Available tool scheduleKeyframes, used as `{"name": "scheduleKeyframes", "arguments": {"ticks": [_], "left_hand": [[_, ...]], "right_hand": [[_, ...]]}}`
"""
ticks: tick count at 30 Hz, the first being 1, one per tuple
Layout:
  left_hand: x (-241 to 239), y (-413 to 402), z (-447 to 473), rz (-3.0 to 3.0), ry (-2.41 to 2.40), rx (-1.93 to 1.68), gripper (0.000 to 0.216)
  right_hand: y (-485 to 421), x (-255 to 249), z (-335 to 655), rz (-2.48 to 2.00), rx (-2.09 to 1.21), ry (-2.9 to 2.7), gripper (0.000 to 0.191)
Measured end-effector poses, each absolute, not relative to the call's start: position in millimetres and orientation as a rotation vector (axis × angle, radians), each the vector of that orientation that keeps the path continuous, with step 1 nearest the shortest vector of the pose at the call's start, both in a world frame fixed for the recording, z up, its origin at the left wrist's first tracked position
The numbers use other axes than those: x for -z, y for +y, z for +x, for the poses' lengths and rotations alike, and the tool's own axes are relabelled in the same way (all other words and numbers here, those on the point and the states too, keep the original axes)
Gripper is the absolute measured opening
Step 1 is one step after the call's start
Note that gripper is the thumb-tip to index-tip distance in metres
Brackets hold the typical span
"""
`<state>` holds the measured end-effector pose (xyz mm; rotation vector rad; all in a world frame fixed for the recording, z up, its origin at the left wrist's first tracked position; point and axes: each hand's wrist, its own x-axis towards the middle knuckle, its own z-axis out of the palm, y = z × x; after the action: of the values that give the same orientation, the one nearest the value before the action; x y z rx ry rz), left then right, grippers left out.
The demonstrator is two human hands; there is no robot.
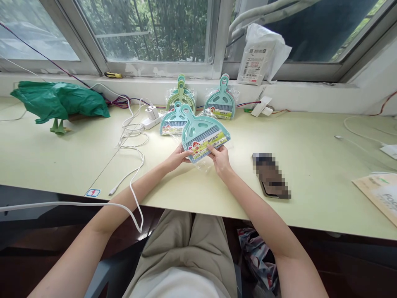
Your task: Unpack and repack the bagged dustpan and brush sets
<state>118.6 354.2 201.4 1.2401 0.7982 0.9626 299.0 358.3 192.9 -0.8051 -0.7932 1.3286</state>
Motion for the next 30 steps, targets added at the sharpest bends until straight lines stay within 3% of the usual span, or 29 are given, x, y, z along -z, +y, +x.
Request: {"name": "scheduleKeyframes", "arguments": {"ticks": [30], "left_hand": [[-200.4,355.8,118.8,1.256,0.741,-0.959,0.071]], "right_hand": [[362.2,-194.2,302.3,-0.792,-1.440,-0.742,0.021]]}}
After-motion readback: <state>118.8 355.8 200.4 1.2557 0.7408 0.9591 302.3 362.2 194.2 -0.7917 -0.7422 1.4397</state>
